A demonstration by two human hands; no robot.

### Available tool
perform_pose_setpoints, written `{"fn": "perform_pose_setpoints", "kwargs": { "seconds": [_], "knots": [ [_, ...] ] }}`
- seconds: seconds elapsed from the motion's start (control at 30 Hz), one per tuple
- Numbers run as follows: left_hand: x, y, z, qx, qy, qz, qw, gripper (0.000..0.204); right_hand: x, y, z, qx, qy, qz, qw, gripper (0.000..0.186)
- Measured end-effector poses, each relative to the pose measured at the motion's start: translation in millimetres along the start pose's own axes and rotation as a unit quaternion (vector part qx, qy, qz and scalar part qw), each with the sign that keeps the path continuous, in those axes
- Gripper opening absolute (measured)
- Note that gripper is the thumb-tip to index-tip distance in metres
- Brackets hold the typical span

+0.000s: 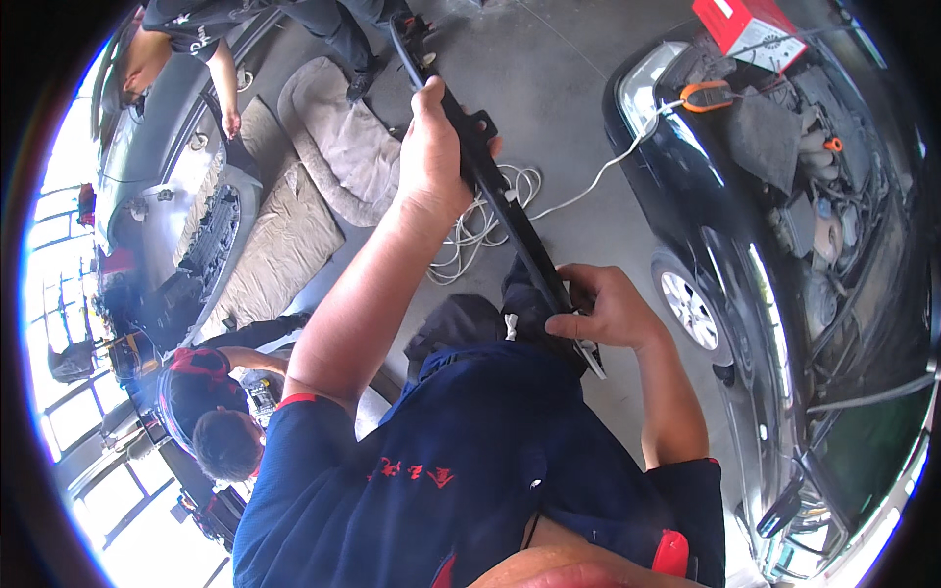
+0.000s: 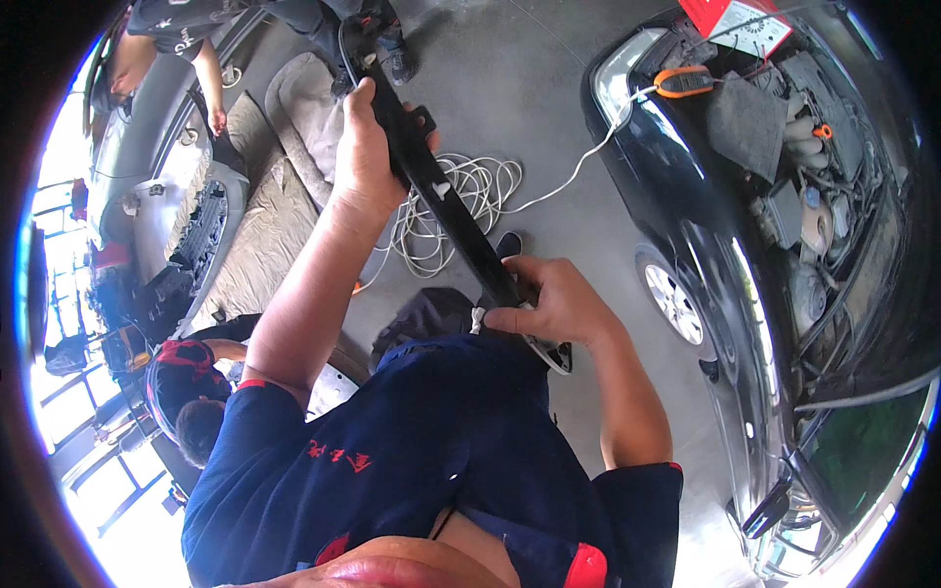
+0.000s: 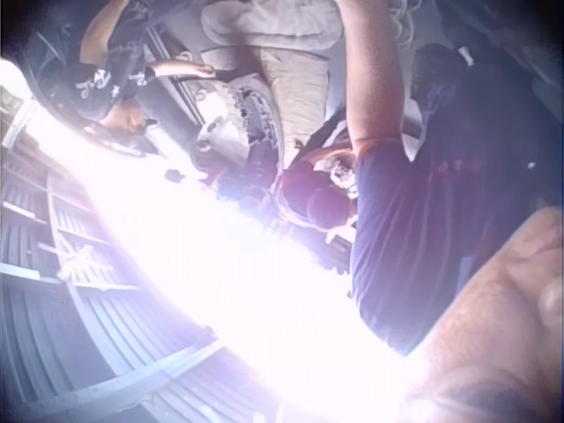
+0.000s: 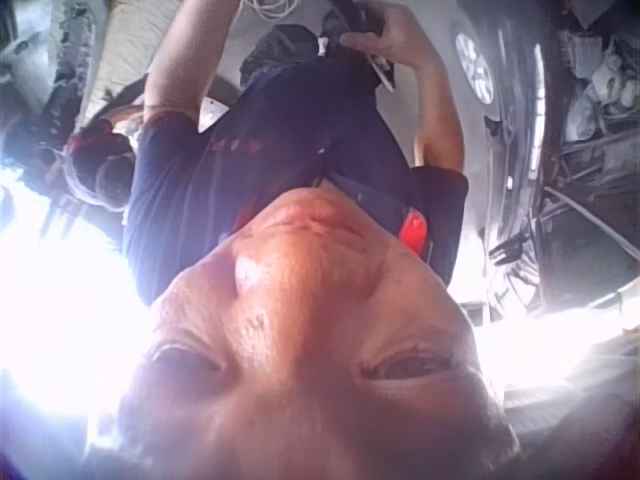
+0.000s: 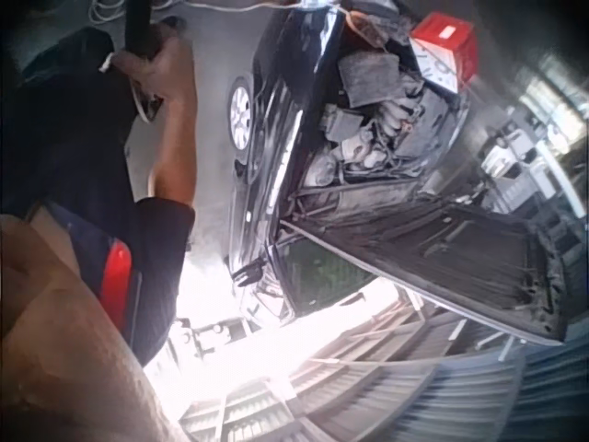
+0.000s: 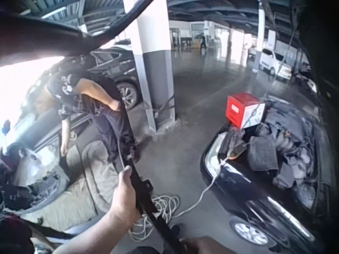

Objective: The person inserts plastic clips into a wheel arch trim molding by hand, then positions and presses the molding onto the wheel arch of a car.

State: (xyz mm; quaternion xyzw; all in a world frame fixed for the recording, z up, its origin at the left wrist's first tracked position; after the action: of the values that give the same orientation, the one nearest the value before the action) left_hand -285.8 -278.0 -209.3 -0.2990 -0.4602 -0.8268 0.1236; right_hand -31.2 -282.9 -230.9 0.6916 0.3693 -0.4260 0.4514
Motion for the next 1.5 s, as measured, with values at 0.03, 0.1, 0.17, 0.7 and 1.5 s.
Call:
{"fn": "perform_pose_setpoints", "kwargs": {
  "seconds": [0.03, 0.1, 0.17, 0.7, 1.5],
  "knots": [
    [6, -8, 10, 0.002, 0.001, -0.002, 1.0, 0.051, 0, -11, -12, -0.002, -0.001, 0.002, 1.0, 0.077],
    [17, -24, 44, -0.079, -0.044, -0.018, 0.996, 0.055, -9, -33, -44, 0.06, -0.092, -0.061, 0.992, 0.073],
    [22, -34, 64, -0.119, -0.089, -0.005, 0.989, 0.06, -14, -49, -67, 0.084, -0.114, -0.076, 0.987, 0.07],
    [-3, -218, 212, -0.352, -0.293, -0.236, 0.857, 0.056, 16, -254, -266, 0.296, -0.103, -0.062, 0.948, 0.054],
    [303, -661, 617, -0.41, -0.402, -0.203, 0.793, 0.064, -5, -588, -617, 0.505, -0.529, -0.135, 0.668, 0.031]
  ]
}}
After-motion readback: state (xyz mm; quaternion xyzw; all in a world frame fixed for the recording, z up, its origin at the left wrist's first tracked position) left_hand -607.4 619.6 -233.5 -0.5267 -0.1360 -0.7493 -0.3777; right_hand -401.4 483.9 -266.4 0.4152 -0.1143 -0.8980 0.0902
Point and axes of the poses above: each hand's wrist, its own y-axis away from the middle knuckle, its own z-axis out of the palm, x = y × z, the point moved 9 cm from there along -y, towards the middle knuckle, and after that the axes turned 13 degrees about -z, right-handed, at the moved point
